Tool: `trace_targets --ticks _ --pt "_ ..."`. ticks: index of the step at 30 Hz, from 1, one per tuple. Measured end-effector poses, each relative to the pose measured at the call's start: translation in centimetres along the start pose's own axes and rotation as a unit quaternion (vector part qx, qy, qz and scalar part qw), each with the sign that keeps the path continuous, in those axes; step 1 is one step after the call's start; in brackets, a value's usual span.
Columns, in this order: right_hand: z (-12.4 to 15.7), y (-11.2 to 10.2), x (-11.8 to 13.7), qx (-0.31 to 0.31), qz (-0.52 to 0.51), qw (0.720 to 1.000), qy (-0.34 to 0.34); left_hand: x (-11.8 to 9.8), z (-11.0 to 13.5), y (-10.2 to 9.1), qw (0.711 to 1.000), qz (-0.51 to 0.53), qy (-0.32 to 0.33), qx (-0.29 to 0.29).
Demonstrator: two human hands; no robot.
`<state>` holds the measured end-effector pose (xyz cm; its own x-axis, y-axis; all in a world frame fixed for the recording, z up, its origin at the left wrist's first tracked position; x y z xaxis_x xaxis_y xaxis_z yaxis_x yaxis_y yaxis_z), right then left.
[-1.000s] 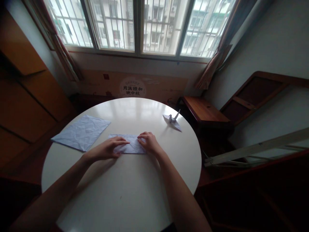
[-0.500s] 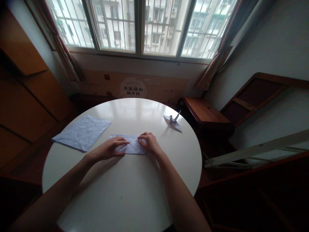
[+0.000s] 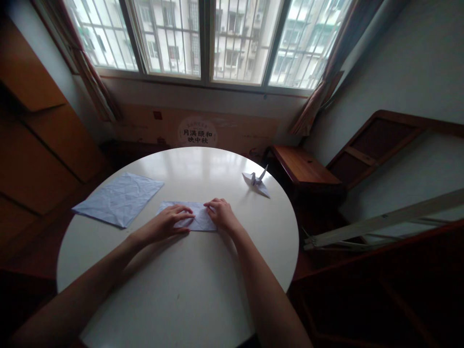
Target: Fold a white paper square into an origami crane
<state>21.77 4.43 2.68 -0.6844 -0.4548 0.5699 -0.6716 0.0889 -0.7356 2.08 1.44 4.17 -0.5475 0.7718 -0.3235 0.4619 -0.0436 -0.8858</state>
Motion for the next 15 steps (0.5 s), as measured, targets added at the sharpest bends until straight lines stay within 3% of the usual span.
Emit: trace_targets --ticks 9,15 --pt "0.04 0.13 -0.21 0.0 -0.007 1.0 -0.002 -0.21 -0.13 0.6 0.999 0.014 0.03 -0.015" --pt "0.07 0.03 -0.19 0.0 -0.013 1.0 -0.004 -0.3 -0.06 -0.27 0.999 0.038 0.028 -0.006"
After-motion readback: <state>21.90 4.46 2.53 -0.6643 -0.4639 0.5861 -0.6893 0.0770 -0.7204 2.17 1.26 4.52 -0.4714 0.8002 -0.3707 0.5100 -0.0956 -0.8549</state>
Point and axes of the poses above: each hand's wrist, its own z-axis away from the middle knuckle, its own y-axis out of the palm, x = y × z, the point moved 4 cm from there along -z, towards the middle knuckle, and after that the axes turned 5 degrees about -x, right-handed, at the moved point
